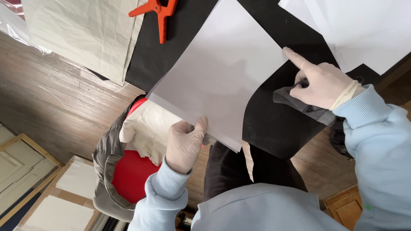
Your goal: The recorder is mounting a vinyl decal onto a white board using transfer tape, clamps, and a squeegee tool for smoothing.
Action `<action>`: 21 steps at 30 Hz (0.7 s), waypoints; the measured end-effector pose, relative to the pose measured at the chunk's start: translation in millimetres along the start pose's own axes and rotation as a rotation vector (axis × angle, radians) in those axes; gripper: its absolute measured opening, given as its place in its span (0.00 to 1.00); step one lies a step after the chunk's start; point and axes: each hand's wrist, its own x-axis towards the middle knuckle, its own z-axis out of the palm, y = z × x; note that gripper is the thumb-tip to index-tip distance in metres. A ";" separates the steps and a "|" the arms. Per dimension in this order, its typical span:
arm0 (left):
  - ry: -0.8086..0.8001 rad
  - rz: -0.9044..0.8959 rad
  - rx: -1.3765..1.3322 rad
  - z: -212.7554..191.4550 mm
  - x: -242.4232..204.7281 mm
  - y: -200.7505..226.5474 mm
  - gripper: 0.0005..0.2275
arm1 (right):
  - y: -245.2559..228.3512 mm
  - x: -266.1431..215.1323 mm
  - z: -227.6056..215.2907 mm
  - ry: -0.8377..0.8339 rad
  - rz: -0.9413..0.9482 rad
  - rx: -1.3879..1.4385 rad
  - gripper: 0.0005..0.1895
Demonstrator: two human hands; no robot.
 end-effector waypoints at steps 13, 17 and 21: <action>-0.019 0.019 0.025 -3.6 2.4 -5.6 0.20 | -2.6 14.0 -24.8 0.757 -0.415 0.431 0.16; -0.016 -0.001 0.006 -2.2 3.8 -7.8 0.20 | -67.1 49.9 -10.8 0.983 -0.470 0.115 0.13; -0.002 0.003 0.049 -2.4 1.7 -6.7 0.21 | -68.1 75.8 18.6 0.913 -0.398 -0.051 0.21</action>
